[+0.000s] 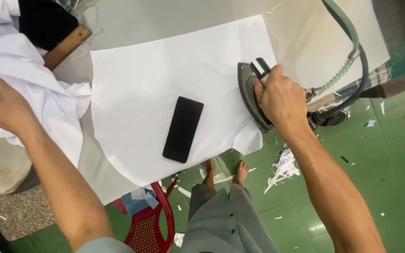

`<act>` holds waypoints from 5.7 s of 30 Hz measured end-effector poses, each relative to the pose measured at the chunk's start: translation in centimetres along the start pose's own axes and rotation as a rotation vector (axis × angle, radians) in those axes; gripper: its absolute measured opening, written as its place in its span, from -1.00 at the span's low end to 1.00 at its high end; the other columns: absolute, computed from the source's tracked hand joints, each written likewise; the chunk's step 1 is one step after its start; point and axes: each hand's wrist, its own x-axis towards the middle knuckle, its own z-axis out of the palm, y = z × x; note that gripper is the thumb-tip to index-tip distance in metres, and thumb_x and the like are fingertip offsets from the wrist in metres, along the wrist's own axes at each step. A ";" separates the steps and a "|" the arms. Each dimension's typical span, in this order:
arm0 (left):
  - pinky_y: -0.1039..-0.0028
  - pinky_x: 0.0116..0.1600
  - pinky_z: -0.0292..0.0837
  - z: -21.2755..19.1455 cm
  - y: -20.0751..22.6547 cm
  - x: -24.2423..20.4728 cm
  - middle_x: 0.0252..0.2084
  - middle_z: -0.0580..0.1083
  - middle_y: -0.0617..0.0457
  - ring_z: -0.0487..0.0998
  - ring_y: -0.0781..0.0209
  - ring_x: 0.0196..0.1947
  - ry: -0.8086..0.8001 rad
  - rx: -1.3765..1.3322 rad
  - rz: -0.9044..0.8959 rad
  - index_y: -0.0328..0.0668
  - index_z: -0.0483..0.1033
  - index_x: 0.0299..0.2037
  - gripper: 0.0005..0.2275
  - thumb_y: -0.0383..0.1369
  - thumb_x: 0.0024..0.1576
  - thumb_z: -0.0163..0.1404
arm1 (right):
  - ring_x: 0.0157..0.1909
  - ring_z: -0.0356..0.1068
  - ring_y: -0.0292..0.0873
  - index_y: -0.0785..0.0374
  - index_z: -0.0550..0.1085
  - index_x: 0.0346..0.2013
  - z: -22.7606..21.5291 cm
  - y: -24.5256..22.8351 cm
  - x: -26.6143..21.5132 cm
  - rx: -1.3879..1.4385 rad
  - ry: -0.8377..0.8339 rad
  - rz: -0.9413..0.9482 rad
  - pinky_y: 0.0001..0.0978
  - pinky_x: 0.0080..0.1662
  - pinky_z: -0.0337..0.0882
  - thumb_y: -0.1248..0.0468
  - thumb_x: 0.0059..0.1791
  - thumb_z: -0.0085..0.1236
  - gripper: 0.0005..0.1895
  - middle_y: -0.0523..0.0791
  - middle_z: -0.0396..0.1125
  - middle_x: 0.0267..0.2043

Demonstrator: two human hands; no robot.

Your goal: The person irons a white piece of fabric on a table using a steam iron and a black rectangular pressing block. They repeatedly smooth the fabric with their hands and press it with the block while moving the iron over the surface.

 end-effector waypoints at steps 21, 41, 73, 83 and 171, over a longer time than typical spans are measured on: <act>0.01 0.06 0.39 -5.5 26.3 -27.6 0.22 0.22 -0.31 0.31 -0.27 0.10 -1.046 -0.221 0.724 -0.01 0.21 0.44 -0.32 -0.16 0.03 0.03 | -0.47 0.39 0.40 0.33 0.21 -0.15 -0.9 0.6 -0.9 0.134 0.035 0.134 0.26 -0.44 0.34 -0.15 0.24 -0.19 -0.46 0.11 0.40 -0.48; 0.15 0.01 0.38 -5.0 27.1 -28.2 0.26 0.31 -0.18 0.36 -0.13 0.07 -0.864 -0.120 0.695 0.11 0.24 0.43 -0.40 -0.01 0.18 0.01 | -0.45 0.37 0.42 0.30 0.17 -0.18 -1.3 4.2 1.6 0.155 0.063 0.207 0.24 -0.44 0.31 -0.15 0.29 -0.17 -0.46 0.11 0.38 -0.46; -0.03 0.46 0.02 -2.2 37.1 -32.0 0.42 0.19 -0.23 0.21 -0.20 0.35 -1.169 -0.456 1.198 0.17 0.33 0.38 -0.49 -0.15 0.19 0.10 | -0.33 0.40 0.47 0.38 0.21 -0.10 -3.6 11.5 6.3 0.169 0.156 0.223 0.30 -0.35 0.34 -0.12 0.30 -0.04 -0.45 0.23 0.41 -0.33; 0.03 0.50 0.00 -2.3 43.9 -38.0 0.35 0.29 -0.10 0.23 -0.08 0.34 -1.150 -0.575 1.066 0.26 0.41 0.30 -0.50 -0.21 0.11 0.17 | -0.26 0.52 0.45 0.39 0.27 -0.07 -5.6 14.8 15.2 0.010 0.158 0.054 0.27 -0.23 0.50 -0.15 0.22 0.06 -0.42 0.24 0.41 -0.38; -0.04 0.51 -0.07 15.8 45.2 -26.4 0.43 0.23 -0.07 0.18 -0.12 0.42 -0.584 -0.167 0.426 0.34 0.42 0.30 -0.53 -0.18 0.15 0.21 | -0.01 0.47 0.48 0.46 0.33 0.21 -9.3 17.4 17.6 -0.070 -0.087 -0.120 0.30 -0.07 0.49 -0.23 0.17 -0.05 -0.26 0.44 0.44 -0.10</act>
